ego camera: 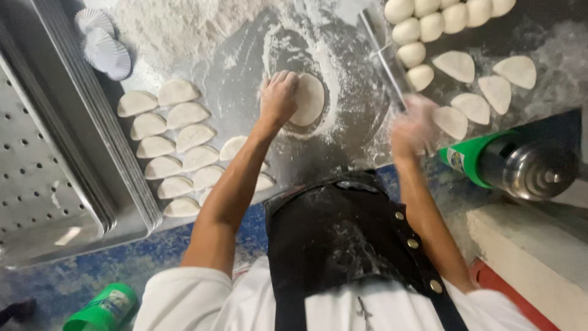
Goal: The person uses a rolling pin to flatten balls of dough on a floured surface, then folds the resulting circles into crescent shapes and places them onto a tray.
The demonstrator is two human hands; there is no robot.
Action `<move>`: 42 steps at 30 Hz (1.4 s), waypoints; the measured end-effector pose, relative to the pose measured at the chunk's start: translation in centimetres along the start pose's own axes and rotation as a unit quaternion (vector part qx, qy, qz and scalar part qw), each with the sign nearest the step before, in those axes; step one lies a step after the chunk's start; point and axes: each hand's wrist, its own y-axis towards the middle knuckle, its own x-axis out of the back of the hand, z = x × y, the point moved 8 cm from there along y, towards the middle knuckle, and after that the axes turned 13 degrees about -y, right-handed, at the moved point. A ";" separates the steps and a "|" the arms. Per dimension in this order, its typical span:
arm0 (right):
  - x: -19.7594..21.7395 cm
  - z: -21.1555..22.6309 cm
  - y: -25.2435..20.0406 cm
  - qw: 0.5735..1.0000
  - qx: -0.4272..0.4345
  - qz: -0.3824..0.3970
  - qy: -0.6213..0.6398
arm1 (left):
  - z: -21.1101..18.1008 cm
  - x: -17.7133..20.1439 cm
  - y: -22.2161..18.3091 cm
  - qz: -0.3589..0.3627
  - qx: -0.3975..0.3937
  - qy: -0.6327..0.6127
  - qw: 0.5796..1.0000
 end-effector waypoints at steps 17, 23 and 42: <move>-5.7 12.7 8.3 0.937 0.079 0.275 0.203 | -9.9 -9.0 -14.4 0.197 -0.240 0.028 0.950; -1.6 11.7 8.7 0.907 0.001 0.361 0.216 | -2.3 -12.4 -9.2 0.428 -0.062 0.156 0.888; -7.2 15.6 -6.6 0.910 0.295 0.288 0.049 | -0.8 -1.5 -13.2 -0.016 0.053 -0.088 0.995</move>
